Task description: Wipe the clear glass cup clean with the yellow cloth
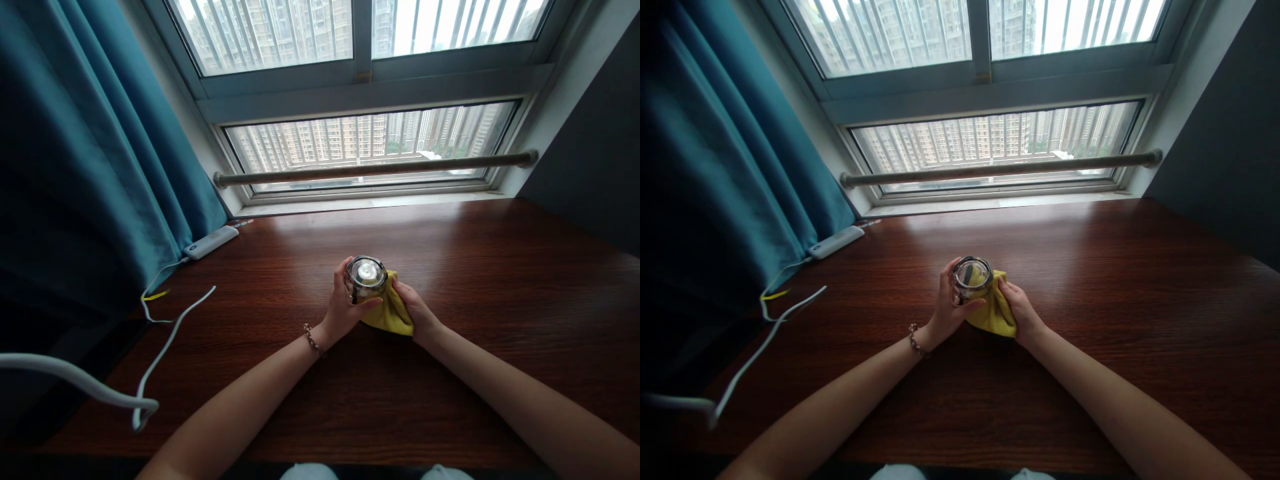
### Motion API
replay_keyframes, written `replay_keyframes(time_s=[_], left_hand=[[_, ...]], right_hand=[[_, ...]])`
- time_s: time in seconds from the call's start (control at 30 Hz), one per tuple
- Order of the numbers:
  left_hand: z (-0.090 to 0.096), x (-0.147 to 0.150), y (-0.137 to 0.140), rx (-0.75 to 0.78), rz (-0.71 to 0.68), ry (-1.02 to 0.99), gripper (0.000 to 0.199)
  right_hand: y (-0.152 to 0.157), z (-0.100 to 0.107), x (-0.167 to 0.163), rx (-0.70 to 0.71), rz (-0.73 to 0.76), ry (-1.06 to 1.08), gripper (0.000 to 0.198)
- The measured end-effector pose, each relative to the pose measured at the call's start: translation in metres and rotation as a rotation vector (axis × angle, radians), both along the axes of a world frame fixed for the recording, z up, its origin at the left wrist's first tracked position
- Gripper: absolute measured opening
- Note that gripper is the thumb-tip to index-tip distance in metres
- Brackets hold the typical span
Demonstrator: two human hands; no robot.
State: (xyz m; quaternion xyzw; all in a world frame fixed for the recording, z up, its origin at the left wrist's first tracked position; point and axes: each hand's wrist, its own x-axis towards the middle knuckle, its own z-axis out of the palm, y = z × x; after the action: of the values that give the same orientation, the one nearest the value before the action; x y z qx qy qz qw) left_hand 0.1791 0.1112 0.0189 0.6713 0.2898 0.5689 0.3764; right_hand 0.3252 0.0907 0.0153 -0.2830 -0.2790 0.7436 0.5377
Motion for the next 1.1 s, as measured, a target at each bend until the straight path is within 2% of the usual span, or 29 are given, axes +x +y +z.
replay_keyframes(time_s=[0.07,0.17,0.33,0.4,0.53,0.6,0.67,0.73,0.8,0.87,0.93,1.0,1.1], left_hand=[[-0.004,0.0,0.001,-0.042,-0.036,0.022,0.076],[-0.008,0.001,0.002,-0.086,-0.017,0.068,0.074],[-0.003,0.002,0.001,-0.239,-0.119,-0.005,0.089],[0.0,0.001,0.001,-0.321,-0.166,-0.076,0.081],[-0.001,-0.001,0.009,-0.541,-0.178,-0.367,0.042],[-0.002,-0.002,0.014,-0.665,-0.151,-0.508,0.039],[-0.002,-0.005,0.019,-0.713,-0.113,-0.595,0.041],[0.0,-0.007,0.021,-0.719,-0.102,-0.645,0.043],[0.002,-0.01,0.02,-0.755,-0.166,-0.664,0.048],[0.004,-0.011,0.019,-0.802,-0.283,-0.675,0.052],[0.005,-0.012,0.018,-0.834,-0.402,-0.691,0.052],[0.005,-0.013,0.018,-0.899,-0.499,-0.686,0.053],[0.006,-0.012,0.018,-1.032,-0.646,-0.583,0.059]], right_hand=[[0.003,-0.001,0.002,-0.002,-0.026,0.034,0.025],[0.007,-0.002,0.006,0.001,-0.036,0.068,0.026],[0.009,-0.002,0.009,0.017,-0.062,0.054,0.027],[0.008,-0.001,0.009,0.029,-0.06,0.038,0.028],[0.008,0.002,0.009,0.042,-0.096,0.016,0.03],[0.011,0.002,0.011,0.036,-0.144,0.01,0.031],[0.015,0.002,0.014,0.027,-0.226,0.0,0.034],[0.016,0.003,0.016,0.048,-0.404,-0.042,0.035],[0.013,0.006,0.016,0.133,-0.654,-0.17,0.031],[0.006,0.011,0.013,0.274,-0.832,-0.39,0.026],[-0.003,0.015,0.009,0.392,-0.88,-0.602,0.023],[-0.008,0.018,0.007,0.452,-0.907,-0.754,0.022],[-0.009,0.015,0.008,0.572,-0.955,-0.98,0.025]])
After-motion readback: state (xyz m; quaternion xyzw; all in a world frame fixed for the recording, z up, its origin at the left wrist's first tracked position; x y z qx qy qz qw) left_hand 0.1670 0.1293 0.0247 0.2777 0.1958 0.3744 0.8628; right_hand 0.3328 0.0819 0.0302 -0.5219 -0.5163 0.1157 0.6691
